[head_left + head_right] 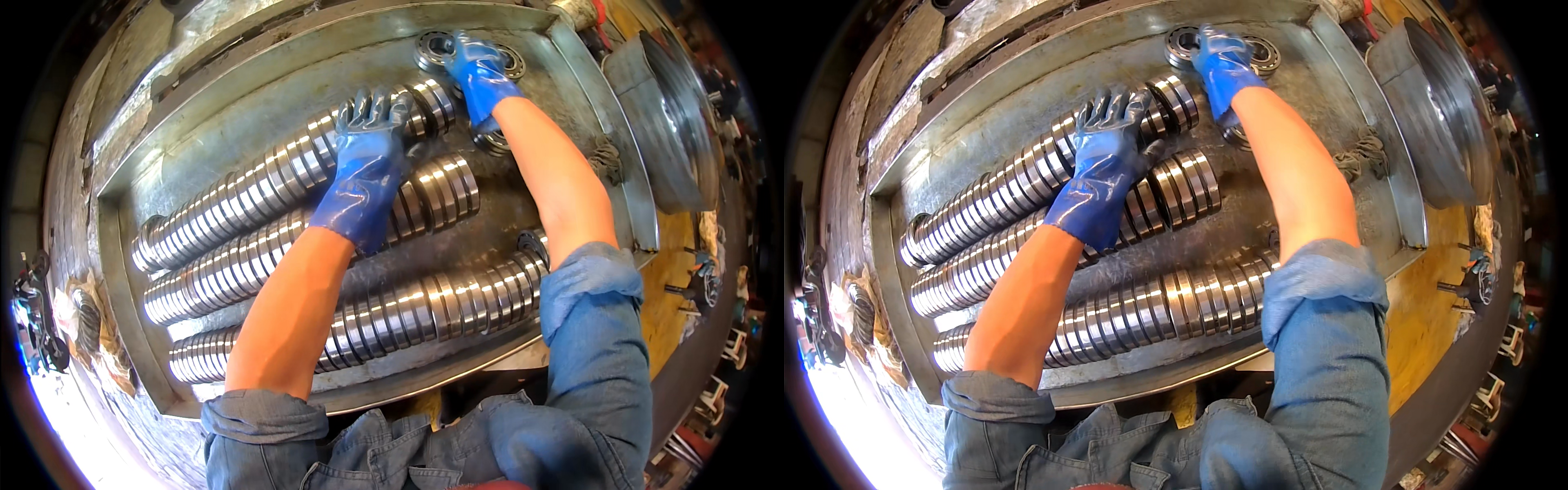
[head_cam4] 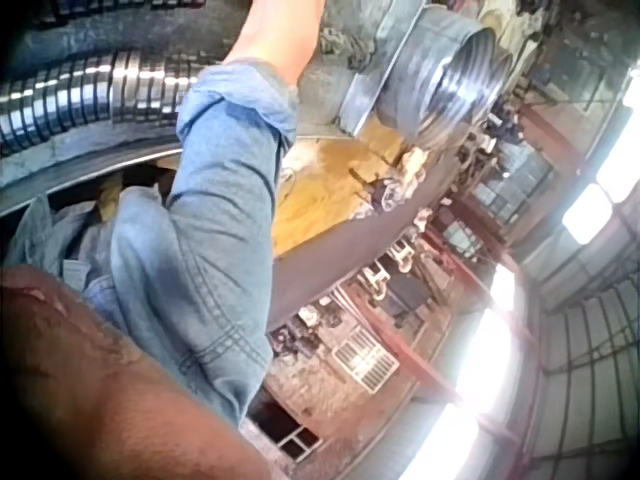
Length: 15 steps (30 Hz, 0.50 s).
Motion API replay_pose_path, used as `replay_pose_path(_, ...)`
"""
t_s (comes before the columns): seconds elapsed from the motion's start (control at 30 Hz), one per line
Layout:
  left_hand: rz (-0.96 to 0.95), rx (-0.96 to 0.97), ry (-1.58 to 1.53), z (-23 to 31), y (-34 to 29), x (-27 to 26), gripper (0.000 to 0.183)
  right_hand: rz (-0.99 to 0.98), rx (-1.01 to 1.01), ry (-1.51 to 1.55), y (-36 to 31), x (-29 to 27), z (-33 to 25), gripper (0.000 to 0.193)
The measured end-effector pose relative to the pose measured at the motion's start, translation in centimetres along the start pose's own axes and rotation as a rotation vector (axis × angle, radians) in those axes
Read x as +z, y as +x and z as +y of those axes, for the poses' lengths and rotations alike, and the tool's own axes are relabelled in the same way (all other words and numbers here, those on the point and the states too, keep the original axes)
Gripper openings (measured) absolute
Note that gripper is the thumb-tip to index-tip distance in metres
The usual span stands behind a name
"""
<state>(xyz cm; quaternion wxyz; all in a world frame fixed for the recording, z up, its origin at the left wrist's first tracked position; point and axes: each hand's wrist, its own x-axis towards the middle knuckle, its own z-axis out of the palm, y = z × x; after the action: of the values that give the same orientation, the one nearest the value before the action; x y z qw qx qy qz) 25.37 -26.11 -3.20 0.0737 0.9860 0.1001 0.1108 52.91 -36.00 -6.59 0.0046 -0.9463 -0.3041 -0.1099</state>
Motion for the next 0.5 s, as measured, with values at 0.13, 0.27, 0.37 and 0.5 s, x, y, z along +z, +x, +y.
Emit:
replay_pose_path(0.13,-0.026,-0.043,-0.016,-0.3,-0.2,-0.8,0.080,-0.107,0.164,0.010,-2.9,-3.8,-0.4,0.061)
replay_pose_path(0.27,-0.019,-0.037,-0.045,0.0,0.1,-0.7,0.081,-0.300,-0.205,-0.108,-6.5,-3.5,1.9,0.063)
replay_pose_path(0.37,0.003,-0.042,-0.007,-0.7,-0.1,-0.6,0.081,-0.237,-0.315,-0.040,-6.2,-4.3,1.0,0.061)
replay_pose_path(0.5,-0.006,-0.023,-0.013,-0.5,0.0,-0.7,0.080,-0.303,-0.163,0.141,-4.3,-3.2,1.7,0.063)
